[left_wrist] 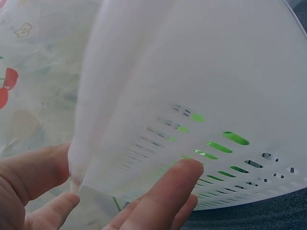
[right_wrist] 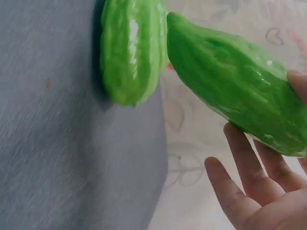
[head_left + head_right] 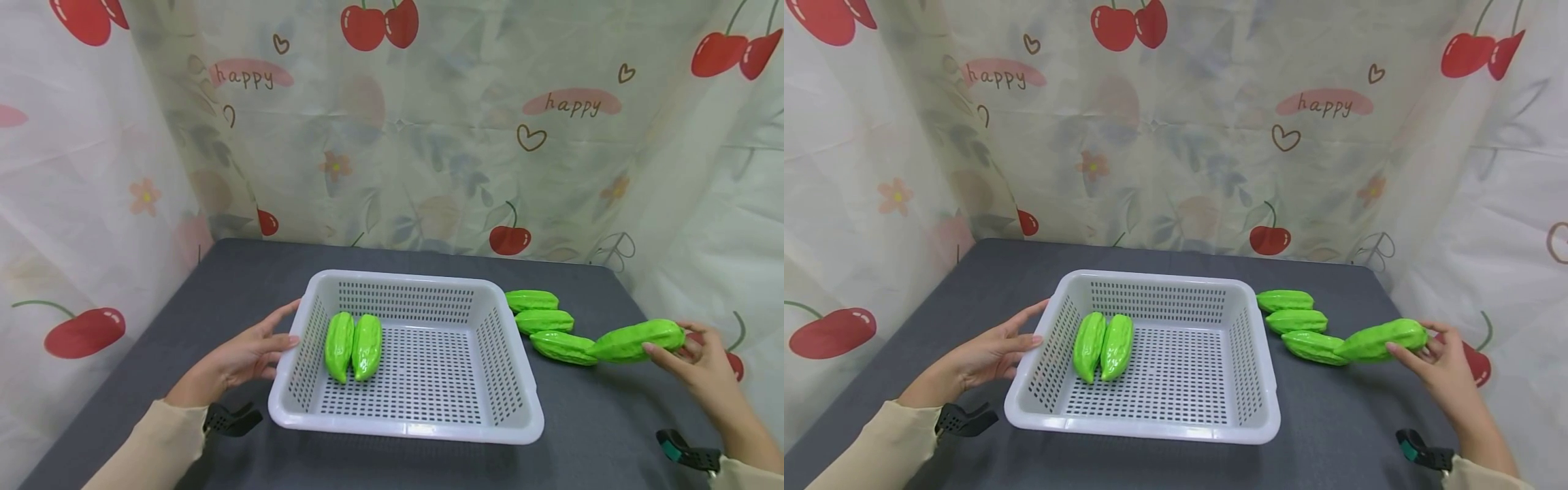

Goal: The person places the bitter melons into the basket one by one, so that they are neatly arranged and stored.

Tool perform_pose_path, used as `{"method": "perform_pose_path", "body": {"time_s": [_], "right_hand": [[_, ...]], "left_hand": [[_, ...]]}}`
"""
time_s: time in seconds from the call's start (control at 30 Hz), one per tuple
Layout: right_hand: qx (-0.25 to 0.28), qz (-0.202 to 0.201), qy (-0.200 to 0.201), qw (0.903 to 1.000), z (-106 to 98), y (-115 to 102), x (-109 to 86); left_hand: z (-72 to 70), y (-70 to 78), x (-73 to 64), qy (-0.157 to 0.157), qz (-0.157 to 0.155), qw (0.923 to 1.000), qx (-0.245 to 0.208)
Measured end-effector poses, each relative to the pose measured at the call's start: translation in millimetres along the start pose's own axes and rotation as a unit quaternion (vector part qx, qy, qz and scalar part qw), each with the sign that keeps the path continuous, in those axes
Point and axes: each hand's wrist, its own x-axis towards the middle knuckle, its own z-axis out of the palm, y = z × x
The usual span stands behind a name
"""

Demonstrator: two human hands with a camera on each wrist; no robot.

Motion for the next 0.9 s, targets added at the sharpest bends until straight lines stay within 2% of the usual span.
{"method": "perform_pose_path", "body": {"time_s": [0.1, 0.3, 0.53, 0.77, 0.9], "right_hand": [[0.007, -0.02, -0.014, 0.9997, 1, -10, 2.0], [0.104, -0.069, -0.039, 0.9914, 10, -29, 8.4], [0.108, -0.102, -0.048, 0.9876, 24, -55, 13.8], [0.152, -0.122, -0.061, 0.9789, 38, -82, 15.4], [0.155, -0.133, -0.063, 0.977, 46, -95, 18.7]], "left_hand": [[0.2, 0.1, 0.0, 0.001, 0.0, 1.0, 0.002], [0.0, 0.1, 0.1, 0.001, -0.001, 1.0, 0.0], [-0.5, -0.4, 0.0, 0.0, -0.001, 1.0, 0.0], [-0.3, -1.1, 0.1, 0.005, 0.0, 1.0, 0.003], [-0.8, -1.3, 0.3, 0.003, 0.002, 1.0, 0.003]]}}
